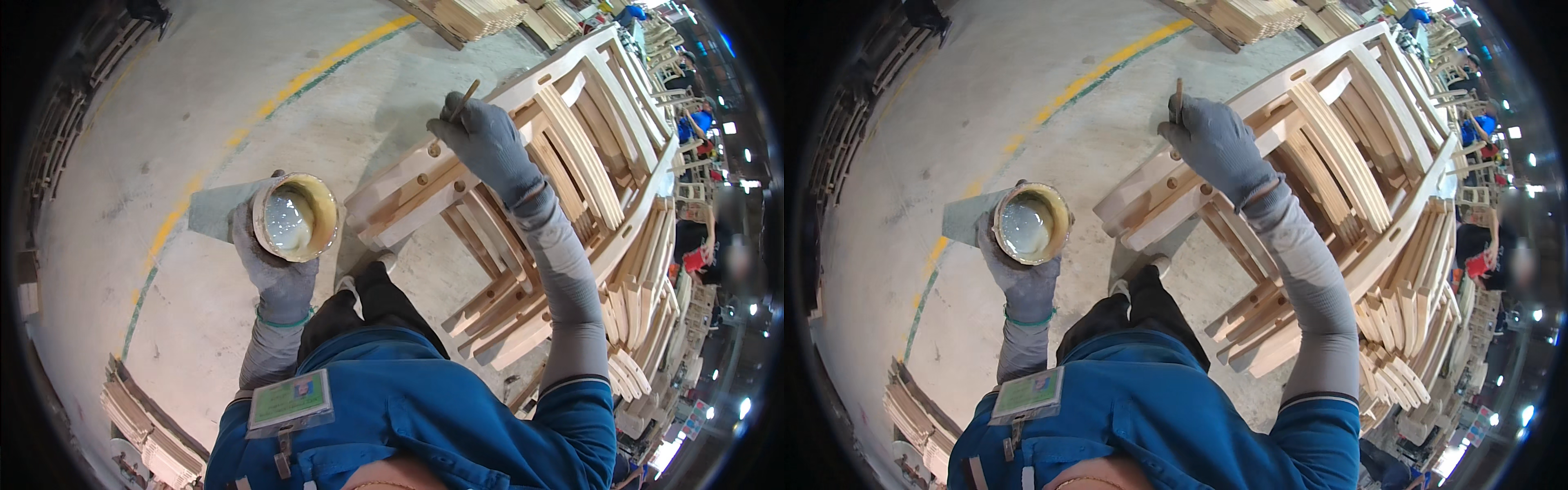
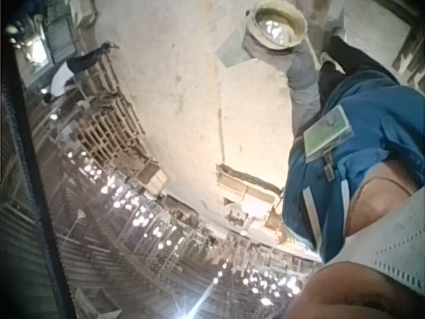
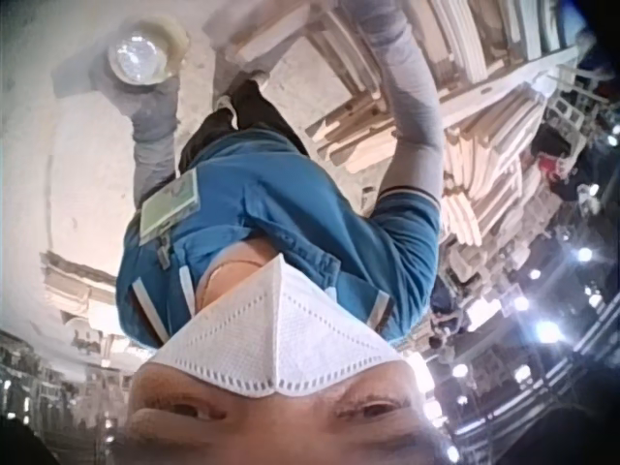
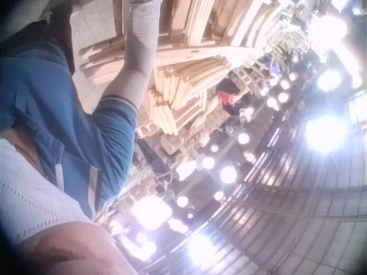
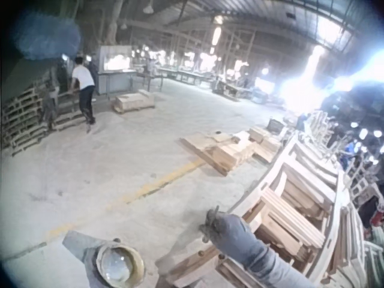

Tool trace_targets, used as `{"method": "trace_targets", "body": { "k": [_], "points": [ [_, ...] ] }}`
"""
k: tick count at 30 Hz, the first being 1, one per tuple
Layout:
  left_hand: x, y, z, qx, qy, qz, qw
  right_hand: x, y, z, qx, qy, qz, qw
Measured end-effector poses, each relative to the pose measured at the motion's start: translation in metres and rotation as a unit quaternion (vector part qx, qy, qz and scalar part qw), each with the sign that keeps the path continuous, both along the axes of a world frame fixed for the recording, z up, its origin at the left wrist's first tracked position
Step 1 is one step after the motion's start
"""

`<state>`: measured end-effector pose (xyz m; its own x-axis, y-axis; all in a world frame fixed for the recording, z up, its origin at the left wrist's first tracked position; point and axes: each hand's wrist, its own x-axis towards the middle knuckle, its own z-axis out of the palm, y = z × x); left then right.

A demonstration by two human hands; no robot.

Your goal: The person applies a yellowish finish to wooden chair frames using a brush. They dip the brush into a container, apply the finish to the chair, and later mix additional finish in the container using a power drill.

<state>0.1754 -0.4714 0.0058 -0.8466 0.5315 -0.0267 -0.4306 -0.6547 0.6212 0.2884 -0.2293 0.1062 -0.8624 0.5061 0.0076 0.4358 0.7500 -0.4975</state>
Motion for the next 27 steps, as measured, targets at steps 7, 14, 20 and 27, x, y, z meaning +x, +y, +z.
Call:
{"method": "trace_targets", "body": {
  "k": [7,14,20,27],
  "points": [
    [0.007,0.034,0.027,-0.058,0.018,-0.004,0.998,0.001,0.011,-0.012,-0.008,0.026,0.072,0.997],
    [0.007,0.061,0.062,-0.06,-0.069,-0.09,0.992,0.039,0.023,0.01,-0.071,0.107,0.046,0.991],
    [0.028,0.107,0.085,-0.076,0.08,-0.171,0.979,0.097,-0.014,0.051,-0.319,0.435,-0.009,0.842],
    [0.045,0.138,0.116,0.075,0.0,-0.385,0.92,0.103,-0.054,0.051,-0.037,0.436,-0.085,0.895]
  ]
}}
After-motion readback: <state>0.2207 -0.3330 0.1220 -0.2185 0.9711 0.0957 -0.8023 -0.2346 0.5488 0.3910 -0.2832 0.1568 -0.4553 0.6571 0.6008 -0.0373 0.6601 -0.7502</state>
